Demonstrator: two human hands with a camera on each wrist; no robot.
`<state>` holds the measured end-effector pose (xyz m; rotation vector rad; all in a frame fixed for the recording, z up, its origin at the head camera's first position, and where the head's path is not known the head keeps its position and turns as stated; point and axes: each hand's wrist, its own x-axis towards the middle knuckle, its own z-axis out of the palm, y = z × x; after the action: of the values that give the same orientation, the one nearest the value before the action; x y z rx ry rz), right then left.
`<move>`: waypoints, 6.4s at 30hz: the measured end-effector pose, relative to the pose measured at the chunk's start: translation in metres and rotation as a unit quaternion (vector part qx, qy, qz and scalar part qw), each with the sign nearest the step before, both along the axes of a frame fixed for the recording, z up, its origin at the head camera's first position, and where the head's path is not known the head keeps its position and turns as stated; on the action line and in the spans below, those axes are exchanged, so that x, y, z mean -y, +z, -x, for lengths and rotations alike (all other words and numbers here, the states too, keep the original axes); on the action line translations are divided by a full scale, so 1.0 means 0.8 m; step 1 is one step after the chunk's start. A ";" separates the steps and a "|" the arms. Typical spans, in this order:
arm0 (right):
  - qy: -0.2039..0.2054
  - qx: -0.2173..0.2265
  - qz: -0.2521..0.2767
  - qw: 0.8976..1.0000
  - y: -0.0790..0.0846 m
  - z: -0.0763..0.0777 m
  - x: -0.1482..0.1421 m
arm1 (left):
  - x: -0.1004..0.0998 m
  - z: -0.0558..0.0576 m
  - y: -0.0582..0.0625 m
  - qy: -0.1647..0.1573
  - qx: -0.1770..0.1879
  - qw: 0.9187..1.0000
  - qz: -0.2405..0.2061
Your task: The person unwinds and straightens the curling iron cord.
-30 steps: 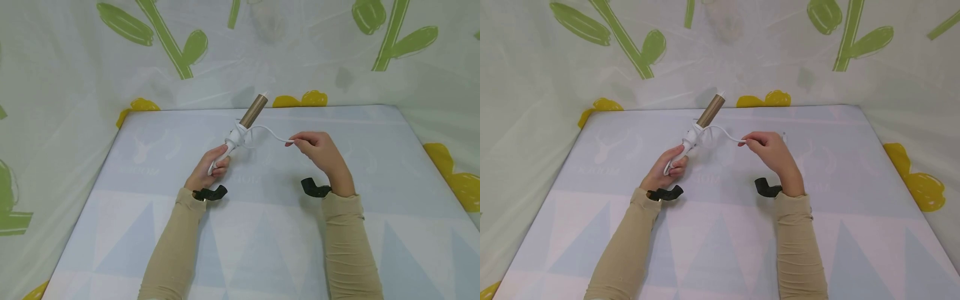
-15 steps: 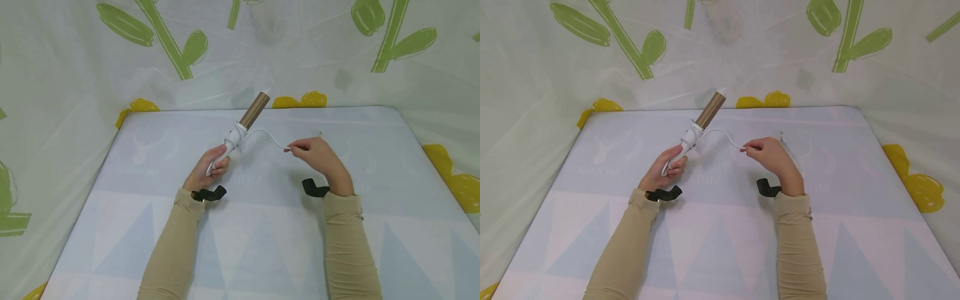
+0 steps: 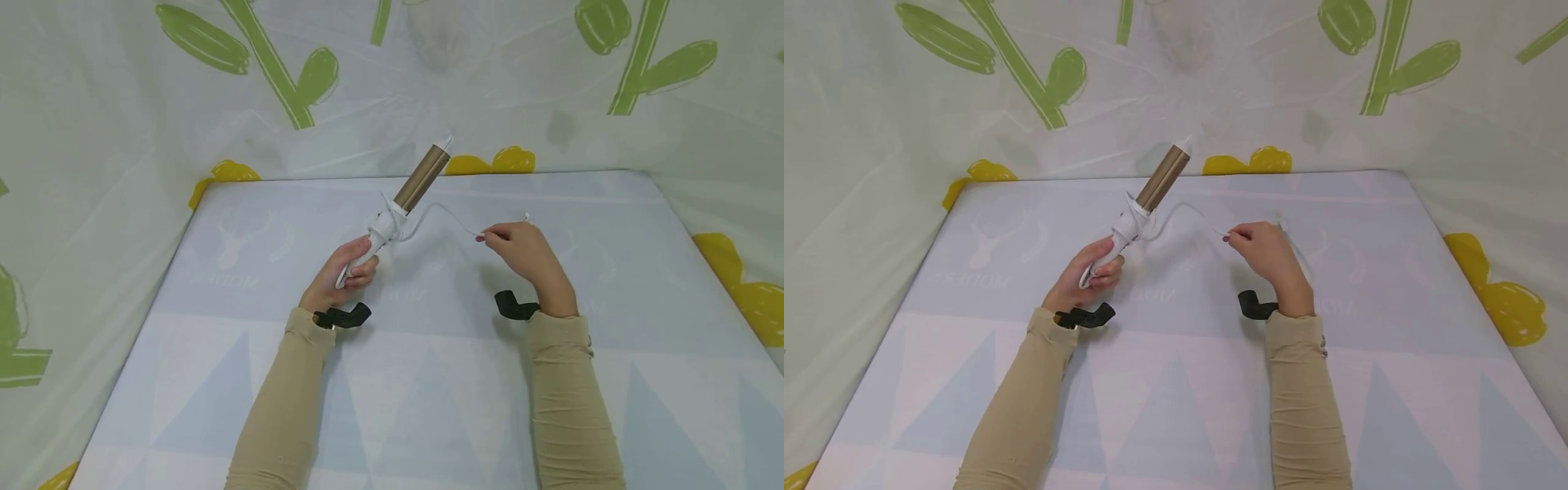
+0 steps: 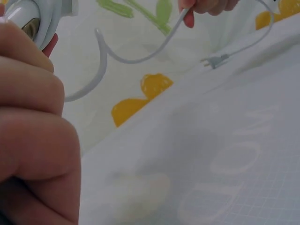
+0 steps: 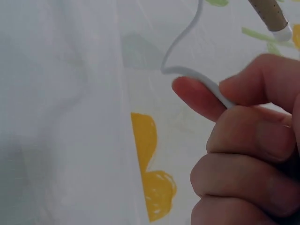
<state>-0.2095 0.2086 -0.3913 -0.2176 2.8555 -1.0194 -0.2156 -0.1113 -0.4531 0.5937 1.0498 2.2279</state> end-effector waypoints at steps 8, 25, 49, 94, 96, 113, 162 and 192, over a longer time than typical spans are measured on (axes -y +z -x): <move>-0.049 -0.013 0.040 0.998 -0.002 0.002 -0.004 | -0.011 -0.001 0.003 -0.047 -0.016 0.998 0.030; -0.123 -0.051 0.283 0.950 0.031 -0.013 -0.011 | -0.018 -0.004 0.001 -0.090 -0.045 0.982 0.160; -0.105 -0.192 0.239 0.946 0.082 -0.052 0.022 | -0.025 -0.003 0.000 -0.024 -0.095 0.934 0.343; -0.071 -0.311 0.319 0.892 0.089 -0.057 0.015 | -0.045 0.003 -0.002 0.121 -0.003 0.929 0.350; -0.057 -0.320 0.320 0.890 0.086 -0.057 0.013 | -0.045 0.002 -0.002 0.129 0.007 0.931 0.341; 0.062 -0.336 0.297 0.892 0.082 -0.063 -0.009 | -0.036 0.001 0.000 0.196 0.128 0.947 0.219; -0.100 -0.059 0.205 0.972 0.035 -0.014 -0.006 | -0.028 -0.006 -0.001 0.065 -0.046 0.975 0.209; 0.042 0.043 0.217 0.974 -0.046 0.015 0.057 | -0.039 -0.010 0.012 -0.022 -0.138 0.953 0.268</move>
<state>-0.2215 0.1629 -0.4284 -0.3155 2.4897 -1.5787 -0.2076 -0.0803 -0.4436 0.6811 1.6853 1.7347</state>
